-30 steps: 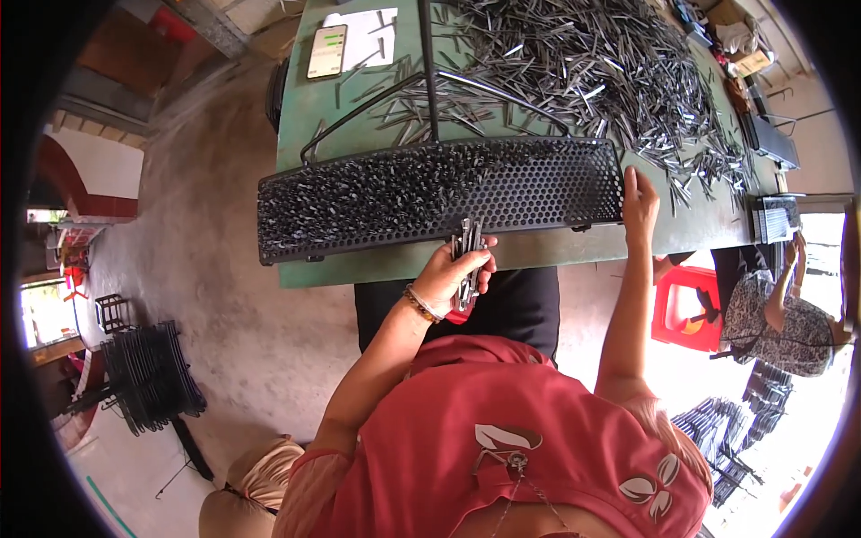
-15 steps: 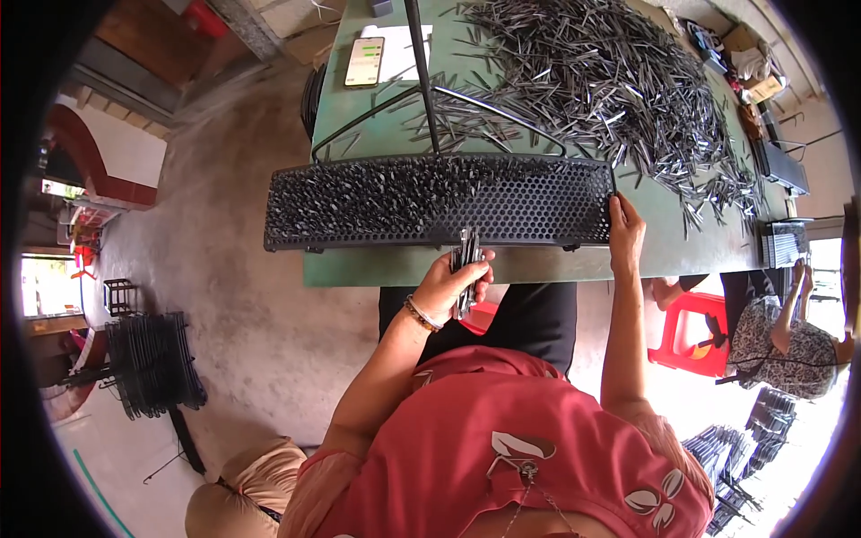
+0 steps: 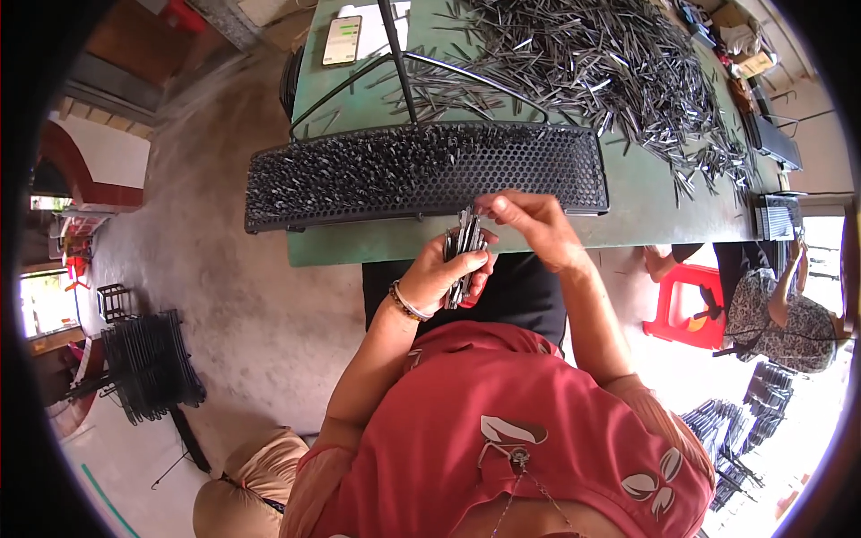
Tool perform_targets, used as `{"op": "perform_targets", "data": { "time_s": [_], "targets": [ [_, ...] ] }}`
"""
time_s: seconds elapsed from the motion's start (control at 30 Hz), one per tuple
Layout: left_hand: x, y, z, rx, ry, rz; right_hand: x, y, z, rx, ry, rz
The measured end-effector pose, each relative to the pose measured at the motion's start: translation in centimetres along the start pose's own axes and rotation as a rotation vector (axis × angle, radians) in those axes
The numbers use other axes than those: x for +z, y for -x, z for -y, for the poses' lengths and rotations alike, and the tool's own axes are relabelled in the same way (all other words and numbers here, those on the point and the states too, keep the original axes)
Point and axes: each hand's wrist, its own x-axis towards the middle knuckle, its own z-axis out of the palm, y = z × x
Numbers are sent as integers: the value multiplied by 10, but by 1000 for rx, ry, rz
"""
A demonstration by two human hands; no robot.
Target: Inserting small metal pins into a perforated metal grid.
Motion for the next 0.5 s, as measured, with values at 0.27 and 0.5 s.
{"op": "perform_targets", "data": {
  "time_s": [0.27, 0.5],
  "targets": [
    [1, -4, 11, -28, -82, 61, 2, 0, -7, 129, -225, 24],
    [0, -23, 14, -78, -26, 21, -13, -9, -13, -79, -32, -313]
  ]
}}
